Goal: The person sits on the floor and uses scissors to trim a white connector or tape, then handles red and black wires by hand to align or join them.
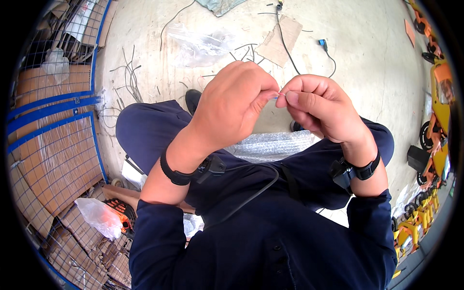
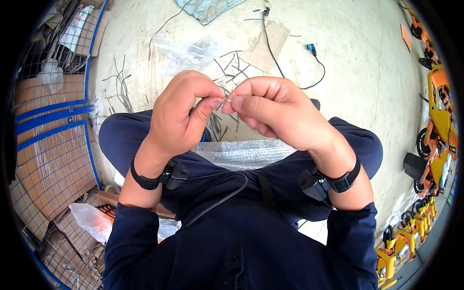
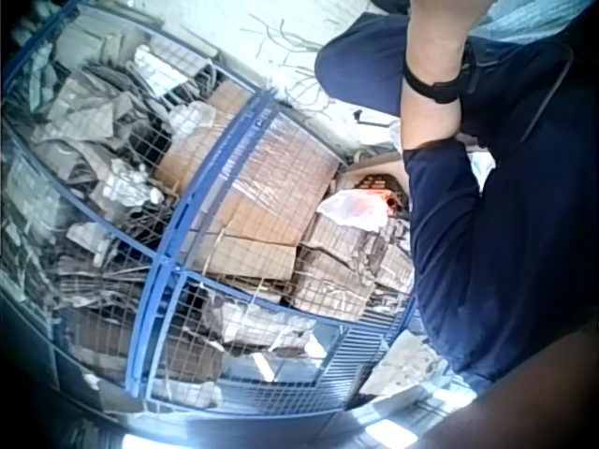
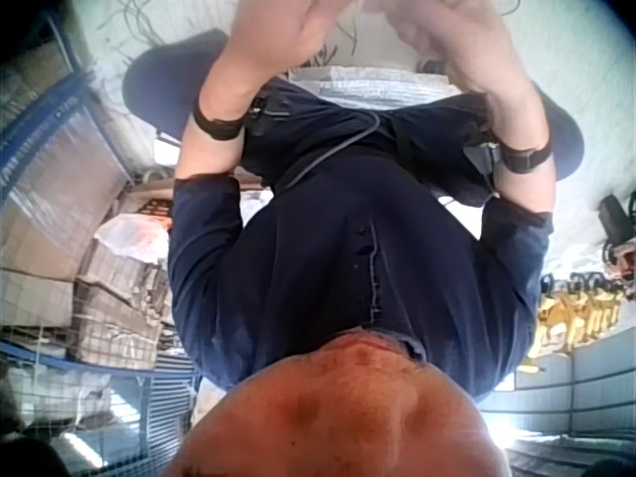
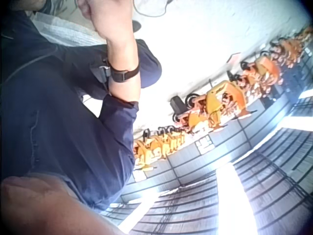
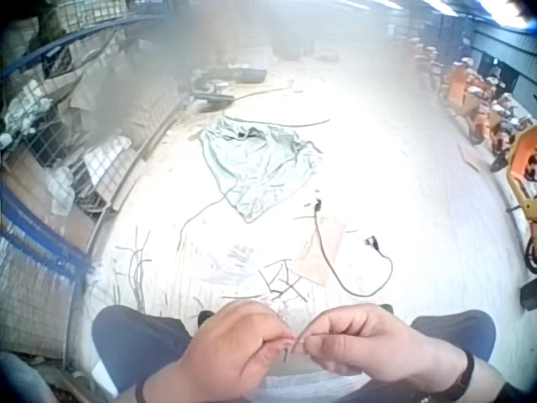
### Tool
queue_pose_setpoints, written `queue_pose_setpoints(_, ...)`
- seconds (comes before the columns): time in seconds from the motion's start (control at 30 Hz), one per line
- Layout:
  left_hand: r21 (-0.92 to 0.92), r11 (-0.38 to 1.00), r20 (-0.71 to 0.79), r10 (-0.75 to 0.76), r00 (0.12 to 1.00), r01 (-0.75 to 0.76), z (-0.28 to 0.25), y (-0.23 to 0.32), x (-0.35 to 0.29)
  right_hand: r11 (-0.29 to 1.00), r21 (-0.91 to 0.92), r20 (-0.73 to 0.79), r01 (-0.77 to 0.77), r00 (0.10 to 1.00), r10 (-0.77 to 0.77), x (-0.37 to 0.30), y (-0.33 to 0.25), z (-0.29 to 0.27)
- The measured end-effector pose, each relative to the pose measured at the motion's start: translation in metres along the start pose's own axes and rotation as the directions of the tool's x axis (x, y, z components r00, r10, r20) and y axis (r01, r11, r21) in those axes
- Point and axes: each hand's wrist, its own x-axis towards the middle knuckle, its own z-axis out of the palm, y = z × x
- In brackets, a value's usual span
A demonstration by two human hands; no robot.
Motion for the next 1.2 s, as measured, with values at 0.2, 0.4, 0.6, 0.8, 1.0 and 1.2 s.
queue_pose_setpoints(0.2,0.040,0.997,-0.040,0.061,0.997,-0.059,0.000,0.000,0.001,0.991,0.092,0.033,-0.098,0.995,0.095,0.001,-0.003,0.000)
queue_pose_setpoints(0.4,0.108,0.984,-0.056,0.151,0.987,-0.144,-0.003,-0.001,0.001,0.960,0.250,0.108,-0.127,0.989,0.102,0.001,0.004,0.002)
queue_pose_setpoints(0.6,0.198,0.947,-0.095,0.277,0.956,-0.254,-0.005,0.003,0.001,0.941,0.329,0.192,-0.083,0.981,0.020,-0.002,0.009,0.005)
queue_pose_setpoints(0.8,0.143,0.966,-0.089,0.228,0.970,-0.214,-0.006,0.003,0.002,0.983,0.158,0.067,0.093,0.992,-0.105,-0.005,0.004,0.010)
queue_pose_setpoints(1.0,0.085,0.977,-0.096,0.202,0.975,-0.194,-0.006,0.001,0.002,0.982,0.062,-0.023,0.176,0.984,-0.175,-0.007,0.007,0.014)
queue_pose_setpoints(1.2,0.049,0.985,-0.082,0.172,0.982,-0.168,-0.009,0.002,0.002,0.976,-0.077,-0.104,0.204,0.972,-0.212,-0.008,0.007,0.022)
